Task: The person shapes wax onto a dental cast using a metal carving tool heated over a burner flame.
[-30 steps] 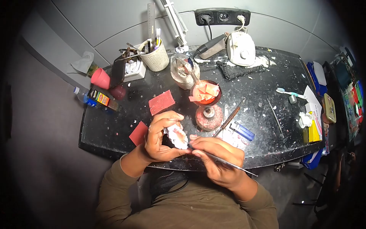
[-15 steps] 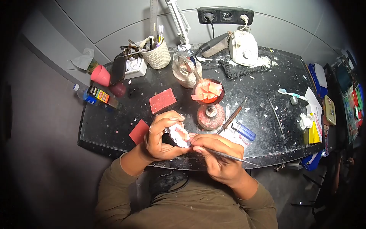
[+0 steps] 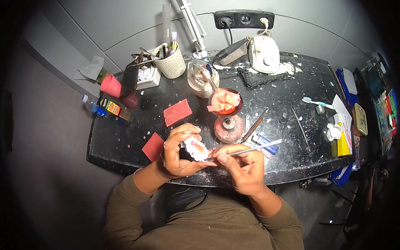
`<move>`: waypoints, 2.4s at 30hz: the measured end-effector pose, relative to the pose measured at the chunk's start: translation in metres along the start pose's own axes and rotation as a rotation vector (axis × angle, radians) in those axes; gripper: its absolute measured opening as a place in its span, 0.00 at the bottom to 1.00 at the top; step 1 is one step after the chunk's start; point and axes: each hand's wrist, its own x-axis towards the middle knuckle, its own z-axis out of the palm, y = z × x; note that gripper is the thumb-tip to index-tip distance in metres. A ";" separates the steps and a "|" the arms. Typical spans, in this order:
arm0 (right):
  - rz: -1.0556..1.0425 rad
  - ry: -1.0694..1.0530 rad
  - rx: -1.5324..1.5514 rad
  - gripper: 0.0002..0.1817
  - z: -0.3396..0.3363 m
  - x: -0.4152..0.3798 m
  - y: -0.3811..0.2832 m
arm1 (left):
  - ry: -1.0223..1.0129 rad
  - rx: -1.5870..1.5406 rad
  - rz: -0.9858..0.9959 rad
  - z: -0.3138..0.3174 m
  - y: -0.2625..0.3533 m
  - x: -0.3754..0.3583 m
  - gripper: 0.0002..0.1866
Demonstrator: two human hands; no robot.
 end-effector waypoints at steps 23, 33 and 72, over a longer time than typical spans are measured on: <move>-0.592 -0.122 -0.698 0.13 0.013 0.008 -0.014 | 0.080 0.097 0.006 0.004 0.000 -0.012 0.45; -0.626 -0.130 -0.756 0.15 0.017 0.010 -0.014 | 0.079 0.115 -0.020 0.002 -0.002 -0.013 0.45; -0.487 -0.202 -0.685 0.12 0.001 0.014 -0.015 | -0.034 0.150 0.072 -0.002 -0.008 -0.009 0.45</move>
